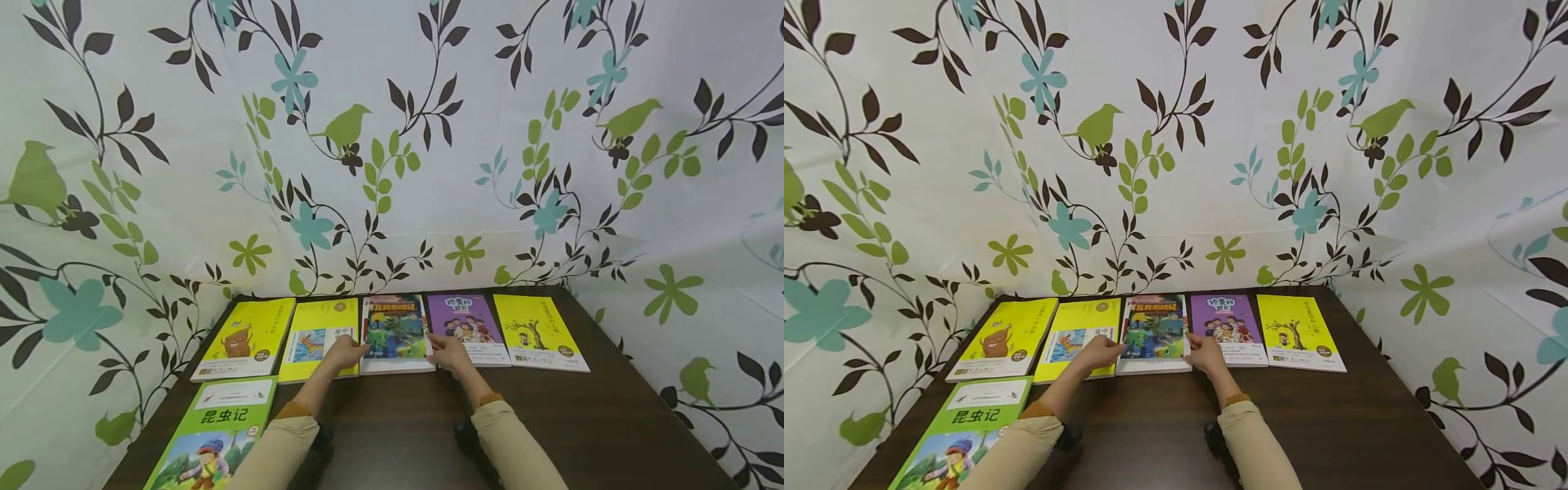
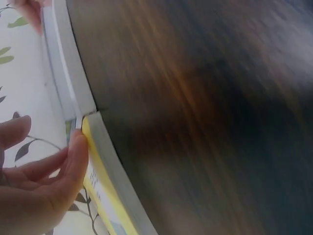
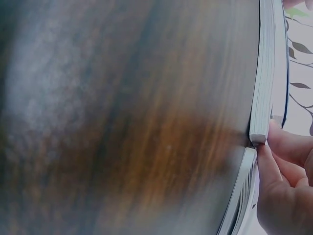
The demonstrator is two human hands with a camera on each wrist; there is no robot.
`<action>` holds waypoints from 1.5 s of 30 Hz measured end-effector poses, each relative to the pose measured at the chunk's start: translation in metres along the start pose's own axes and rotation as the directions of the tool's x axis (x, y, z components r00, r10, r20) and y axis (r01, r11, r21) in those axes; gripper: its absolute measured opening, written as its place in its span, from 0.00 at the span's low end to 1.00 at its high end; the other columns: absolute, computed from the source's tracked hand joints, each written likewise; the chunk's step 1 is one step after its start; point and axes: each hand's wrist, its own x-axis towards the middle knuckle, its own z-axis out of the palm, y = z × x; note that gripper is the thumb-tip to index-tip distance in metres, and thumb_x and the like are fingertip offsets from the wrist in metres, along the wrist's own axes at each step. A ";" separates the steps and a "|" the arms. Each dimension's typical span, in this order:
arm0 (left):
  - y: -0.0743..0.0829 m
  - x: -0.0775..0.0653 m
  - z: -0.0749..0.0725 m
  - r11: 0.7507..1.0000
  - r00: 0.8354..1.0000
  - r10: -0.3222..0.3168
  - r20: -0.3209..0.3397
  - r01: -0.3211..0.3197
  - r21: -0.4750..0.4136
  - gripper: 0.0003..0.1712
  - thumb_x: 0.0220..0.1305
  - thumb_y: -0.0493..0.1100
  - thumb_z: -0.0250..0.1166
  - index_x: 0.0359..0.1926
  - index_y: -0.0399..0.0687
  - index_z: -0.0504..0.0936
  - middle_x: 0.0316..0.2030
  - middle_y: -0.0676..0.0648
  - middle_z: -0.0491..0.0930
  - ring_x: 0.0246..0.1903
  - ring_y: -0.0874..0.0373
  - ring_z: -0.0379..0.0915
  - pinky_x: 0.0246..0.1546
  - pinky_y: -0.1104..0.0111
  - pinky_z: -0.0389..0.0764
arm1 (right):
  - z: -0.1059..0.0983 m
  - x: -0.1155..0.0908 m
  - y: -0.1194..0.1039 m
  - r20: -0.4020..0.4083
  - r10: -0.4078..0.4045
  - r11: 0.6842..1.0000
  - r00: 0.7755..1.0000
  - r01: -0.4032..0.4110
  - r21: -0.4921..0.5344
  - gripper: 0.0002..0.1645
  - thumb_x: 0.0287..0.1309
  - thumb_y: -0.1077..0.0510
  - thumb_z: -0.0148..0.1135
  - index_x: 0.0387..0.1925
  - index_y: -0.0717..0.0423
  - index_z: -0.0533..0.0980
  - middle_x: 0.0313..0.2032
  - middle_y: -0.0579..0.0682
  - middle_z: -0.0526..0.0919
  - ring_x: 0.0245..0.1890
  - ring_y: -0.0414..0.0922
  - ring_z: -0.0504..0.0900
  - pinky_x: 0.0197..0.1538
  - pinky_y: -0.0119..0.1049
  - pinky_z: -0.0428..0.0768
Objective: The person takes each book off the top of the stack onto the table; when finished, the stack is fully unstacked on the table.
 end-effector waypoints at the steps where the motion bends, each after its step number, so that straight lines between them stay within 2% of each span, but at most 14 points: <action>1: 0.001 0.002 0.003 1.000 1.000 0.014 -0.016 -0.014 0.026 0.22 0.67 0.49 0.61 0.30 0.30 0.79 0.19 0.49 0.65 0.19 0.59 0.58 0.20 0.70 0.61 | 0.000 0.000 0.000 0.007 -0.004 1.000 1.000 0.003 0.010 0.36 0.53 0.75 0.63 0.65 0.70 0.67 0.64 0.65 0.71 0.65 0.59 0.71 0.59 0.44 0.78; 4: 0.004 0.006 0.013 0.994 0.997 0.048 -0.066 -0.041 0.098 0.23 0.66 0.53 0.63 0.29 0.35 0.74 0.19 0.49 0.62 0.19 0.58 0.58 0.20 0.69 0.60 | 0.000 0.000 0.000 0.021 0.004 0.999 1.000 -0.005 0.042 0.35 0.55 0.75 0.62 0.66 0.69 0.66 0.66 0.64 0.69 0.66 0.59 0.69 0.59 0.45 0.78; 6: 0.008 0.008 0.019 0.987 0.994 0.051 -0.099 -0.035 0.156 0.25 0.64 0.56 0.65 0.29 0.35 0.74 0.20 0.49 0.62 0.20 0.57 0.60 0.20 0.69 0.60 | 0.000 0.000 0.000 0.025 0.014 0.999 1.000 -0.015 0.050 0.35 0.56 0.75 0.61 0.66 0.69 0.66 0.66 0.63 0.69 0.66 0.59 0.68 0.59 0.45 0.78; 12: 0.019 0.012 0.033 0.949 0.978 -0.044 -0.202 0.105 0.299 0.32 0.53 0.63 0.71 0.36 0.35 0.82 0.26 0.44 0.74 0.24 0.53 0.67 0.21 0.66 0.67 | 0.001 0.000 0.000 0.030 0.011 0.999 0.999 -0.012 0.033 0.35 0.56 0.73 0.62 0.66 0.68 0.66 0.66 0.63 0.69 0.67 0.59 0.68 0.58 0.44 0.78; 15: 0.022 0.014 0.036 0.940 0.971 -0.064 -0.229 0.136 0.313 0.30 0.51 0.61 0.74 0.36 0.35 0.83 0.29 0.42 0.78 0.26 0.52 0.70 0.22 0.64 0.71 | 0.001 0.000 0.000 0.028 0.001 1.000 1.000 -0.002 0.027 0.35 0.55 0.73 0.63 0.66 0.68 0.67 0.66 0.63 0.70 0.66 0.60 0.69 0.58 0.44 0.79; 20: 0.023 0.013 0.035 0.956 0.962 -0.037 -0.269 0.112 0.271 0.27 0.52 0.54 0.75 0.37 0.33 0.83 0.30 0.40 0.81 0.27 0.51 0.73 0.25 0.60 0.76 | 0.000 -0.001 0.001 0.021 -0.021 0.999 1.000 0.020 0.040 0.34 0.53 0.74 0.63 0.64 0.69 0.68 0.64 0.64 0.72 0.65 0.60 0.71 0.56 0.43 0.80; 26: 0.022 0.011 0.032 0.968 0.964 -0.011 -0.264 0.077 0.240 0.27 0.54 0.48 0.74 0.45 0.29 0.80 0.35 0.37 0.82 0.31 0.48 0.73 0.36 0.56 0.79 | 0.002 -0.002 0.000 0.015 -0.019 0.999 1.000 0.018 0.030 0.34 0.53 0.74 0.63 0.64 0.69 0.69 0.63 0.64 0.73 0.63 0.58 0.73 0.54 0.41 0.81; 32: 0.026 0.010 0.025 0.965 0.972 -0.034 -0.233 0.092 0.244 0.24 0.57 0.45 0.72 0.45 0.28 0.80 0.36 0.36 0.82 0.31 0.48 0.72 0.36 0.56 0.78 | 0.005 0.005 -0.001 0.002 0.014 1.000 1.000 -0.014 0.017 0.35 0.55 0.74 0.63 0.65 0.67 0.68 0.65 0.63 0.71 0.65 0.59 0.71 0.58 0.44 0.79; 35: 0.031 0.010 0.021 0.958 0.975 -0.029 -0.222 0.091 0.273 0.25 0.59 0.47 0.70 0.45 0.27 0.80 0.36 0.35 0.82 0.33 0.47 0.73 0.37 0.55 0.79 | 0.005 0.006 -0.004 -0.005 0.011 1.000 1.000 -0.011 -0.002 0.35 0.55 0.73 0.63 0.65 0.67 0.68 0.65 0.63 0.71 0.65 0.58 0.72 0.58 0.44 0.78; 38: 0.035 0.009 0.022 0.938 0.979 -0.023 -0.205 0.091 0.333 0.29 0.59 0.53 0.68 0.44 0.28 0.81 0.36 0.35 0.82 0.34 0.46 0.74 0.38 0.55 0.79 | 0.005 0.005 -0.004 -0.004 0.006 1.000 1.000 -0.006 -0.008 0.34 0.54 0.74 0.64 0.65 0.68 0.68 0.64 0.63 0.72 0.64 0.59 0.72 0.58 0.44 0.78; 41: 0.036 0.007 0.029 0.913 0.977 -0.012 -0.212 0.097 0.397 0.33 0.55 0.58 0.71 0.43 0.29 0.82 0.36 0.35 0.82 0.36 0.45 0.75 0.38 0.54 0.80 | 0.006 0.003 -0.001 0.004 0.005 1.000 1.000 -0.005 0.000 0.35 0.53 0.75 0.63 0.65 0.69 0.68 0.64 0.64 0.72 0.64 0.59 0.71 0.58 0.45 0.78; 45: 0.035 0.006 0.038 0.913 0.966 -0.024 -0.258 0.126 0.387 0.34 0.47 0.56 0.78 0.43 0.31 0.83 0.37 0.34 0.81 0.37 0.43 0.75 0.37 0.53 0.80 | 0.006 0.000 0.001 0.008 -0.009 1.000 1.000 0.008 0.011 0.35 0.52 0.76 0.62 0.64 0.71 0.67 0.64 0.65 0.71 0.64 0.60 0.71 0.57 0.45 0.79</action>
